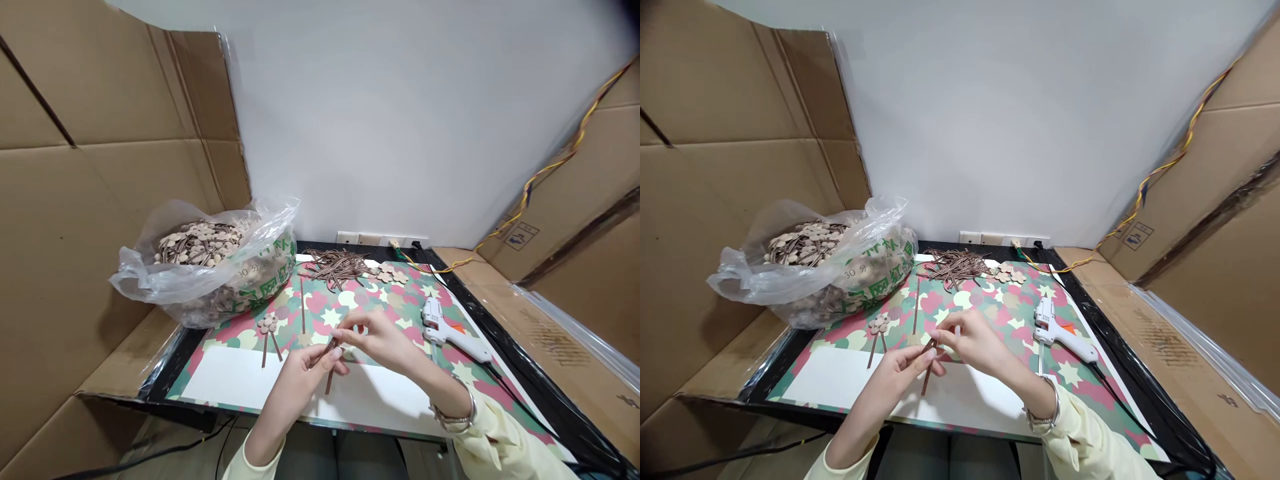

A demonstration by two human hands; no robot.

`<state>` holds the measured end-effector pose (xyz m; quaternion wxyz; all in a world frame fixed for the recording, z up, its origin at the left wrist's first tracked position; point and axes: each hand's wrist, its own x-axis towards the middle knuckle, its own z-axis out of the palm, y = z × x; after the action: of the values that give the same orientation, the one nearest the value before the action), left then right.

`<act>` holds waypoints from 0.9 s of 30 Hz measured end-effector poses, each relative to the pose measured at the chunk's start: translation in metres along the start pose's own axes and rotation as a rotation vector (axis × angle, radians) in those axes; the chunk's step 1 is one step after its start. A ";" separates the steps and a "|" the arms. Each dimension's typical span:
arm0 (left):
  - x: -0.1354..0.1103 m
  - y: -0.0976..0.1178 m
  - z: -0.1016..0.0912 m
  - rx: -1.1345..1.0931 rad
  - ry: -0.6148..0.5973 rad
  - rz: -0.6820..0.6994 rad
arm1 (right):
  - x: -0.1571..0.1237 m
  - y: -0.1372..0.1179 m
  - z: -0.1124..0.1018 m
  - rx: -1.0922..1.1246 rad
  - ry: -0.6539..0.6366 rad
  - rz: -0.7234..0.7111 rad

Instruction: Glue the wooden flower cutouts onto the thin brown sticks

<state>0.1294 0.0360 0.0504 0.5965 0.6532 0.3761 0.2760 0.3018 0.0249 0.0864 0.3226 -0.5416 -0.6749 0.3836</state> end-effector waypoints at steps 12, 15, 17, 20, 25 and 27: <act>0.008 -0.036 -0.014 0.080 0.273 -0.143 | 0.082 0.061 -0.010 -0.137 -0.028 0.086; 0.003 -0.041 -0.021 0.193 0.406 -0.141 | 0.103 0.067 0.001 -0.160 -0.013 0.054; -0.001 -0.043 -0.025 0.256 0.438 -0.126 | 0.113 0.068 0.010 -0.187 0.002 0.033; -0.006 -0.046 -0.031 0.303 0.447 -0.129 | 0.124 0.068 0.019 -0.255 0.047 0.010; -0.018 -0.049 -0.040 0.299 0.476 -0.136 | 0.127 0.068 -0.002 -0.416 0.150 0.035; -0.024 -0.051 -0.043 0.250 0.487 -0.173 | 0.122 0.074 -0.032 -0.495 0.198 0.100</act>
<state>0.0725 0.0412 0.0077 0.4246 0.6018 0.5936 0.3244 0.3399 0.1580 0.0404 0.2253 -0.6715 -0.6858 0.1675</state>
